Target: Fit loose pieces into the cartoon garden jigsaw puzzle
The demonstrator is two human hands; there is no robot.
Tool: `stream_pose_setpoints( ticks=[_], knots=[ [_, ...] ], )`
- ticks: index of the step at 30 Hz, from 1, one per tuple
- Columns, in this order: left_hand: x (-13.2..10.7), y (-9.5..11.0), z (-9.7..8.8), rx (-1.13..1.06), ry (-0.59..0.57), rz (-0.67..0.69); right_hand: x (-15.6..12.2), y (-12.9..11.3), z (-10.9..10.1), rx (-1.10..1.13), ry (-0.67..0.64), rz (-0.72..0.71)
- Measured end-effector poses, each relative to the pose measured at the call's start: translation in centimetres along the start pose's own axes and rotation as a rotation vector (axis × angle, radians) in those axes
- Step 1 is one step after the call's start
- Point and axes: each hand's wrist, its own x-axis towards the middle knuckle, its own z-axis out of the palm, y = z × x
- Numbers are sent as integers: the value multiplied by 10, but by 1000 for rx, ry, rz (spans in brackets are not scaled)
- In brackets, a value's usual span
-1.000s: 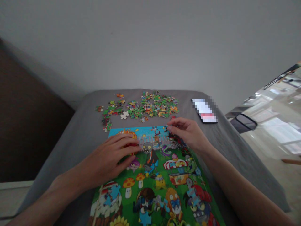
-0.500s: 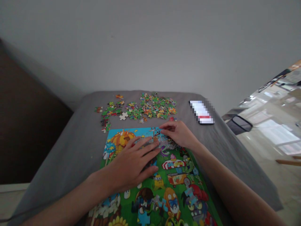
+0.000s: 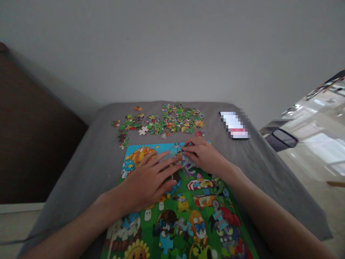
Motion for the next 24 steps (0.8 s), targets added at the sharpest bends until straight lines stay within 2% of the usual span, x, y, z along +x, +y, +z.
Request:
stream_pose_setpoints(
  ticks=[3,7,11,14,19,24],
  knots=[
    [-9,-9,-10,6,63,-12,-2,-1,0,25,57,-20],
    [-15,-18,-18,28,65,-24,-7,-16,-11,137,107,-74],
    [-17,-28,-20,44,65,-75,-17,-46,-22,217,-57,-188],
    [-18,-34,-21,30,72,-118,-24,-62,-18,195,-173,-255],
    [-19,-38,-24,-8,112,-168,-26,-69,-2,106,-215,-258],
    [-19,-38,-24,-6,78,-153,-23,-71,0,142,-224,-209]
  ],
)
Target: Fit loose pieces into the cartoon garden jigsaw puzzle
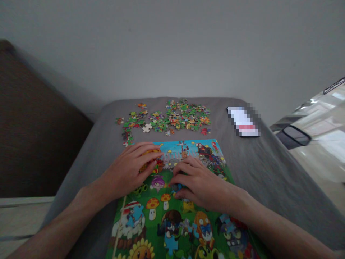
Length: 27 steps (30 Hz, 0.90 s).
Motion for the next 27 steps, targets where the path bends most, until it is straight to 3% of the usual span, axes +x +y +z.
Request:
stream_pose_setpoints(
  ticks=[8,13,17,20,27],
  knots=[
    [1,-4,2,-9,3,-11,-1,4,-5,62,29,-28],
    [0,2,-2,-65,1,93,-10,19,-36,156,88,43],
    [-1,19,2,-157,-102,266,-21,19,-54,254,-153,68],
    [1,29,9,-185,-122,334,-23,5,-49,248,-305,-30],
    [2,29,10,-157,-114,314,-26,-23,-20,6,-316,-222]
  ],
)
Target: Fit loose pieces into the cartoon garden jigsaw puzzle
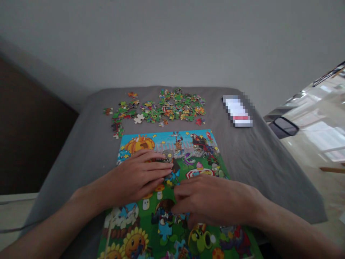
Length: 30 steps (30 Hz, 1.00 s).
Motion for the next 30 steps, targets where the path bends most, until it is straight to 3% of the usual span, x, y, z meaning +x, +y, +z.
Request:
stream_pose_setpoints(
  ticks=[4,8,10,13,18,21,27,30],
  knots=[
    [-2,-1,-5,-9,25,-27,1,-3,-2,24,-16,30],
    [-5,-7,-9,9,50,-45,-4,9,-22,397,14,24],
    [-8,-11,-11,22,64,-46,-13,25,-33,531,183,80],
    [-11,-14,-14,42,93,-37,-31,58,-42,460,548,284],
    [-11,-15,-16,66,102,-17,-47,103,-33,370,744,599],
    [-11,-14,-15,62,100,-20,-42,109,-26,401,730,642],
    [-11,-15,-15,55,98,-28,-36,95,-29,200,541,422],
    [-11,-15,-14,62,96,-22,-35,95,-27,204,465,400]
  ],
)
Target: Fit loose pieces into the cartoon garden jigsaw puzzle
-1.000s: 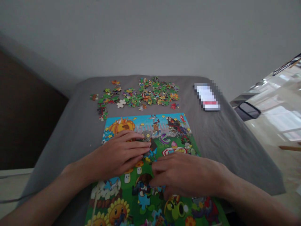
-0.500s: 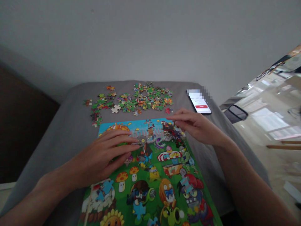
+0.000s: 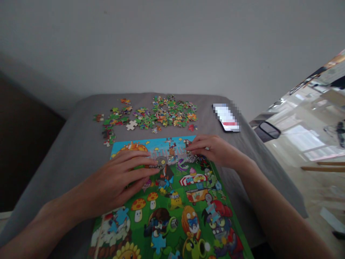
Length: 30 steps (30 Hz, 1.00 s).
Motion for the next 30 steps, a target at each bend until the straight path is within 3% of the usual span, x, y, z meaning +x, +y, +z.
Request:
stream_pose_setpoints(
  ticks=[3,9,17,30],
  knots=[
    [0,0,0,10,0,17,3,4,5,-25,-10,2],
    [0,0,0,15,1,19,7,6,12,-51,98,-15],
    [-1,-1,0,14,11,17,6,11,16,150,196,93],
    [0,0,3,12,-2,21,18,2,22,60,193,80]
  ],
)
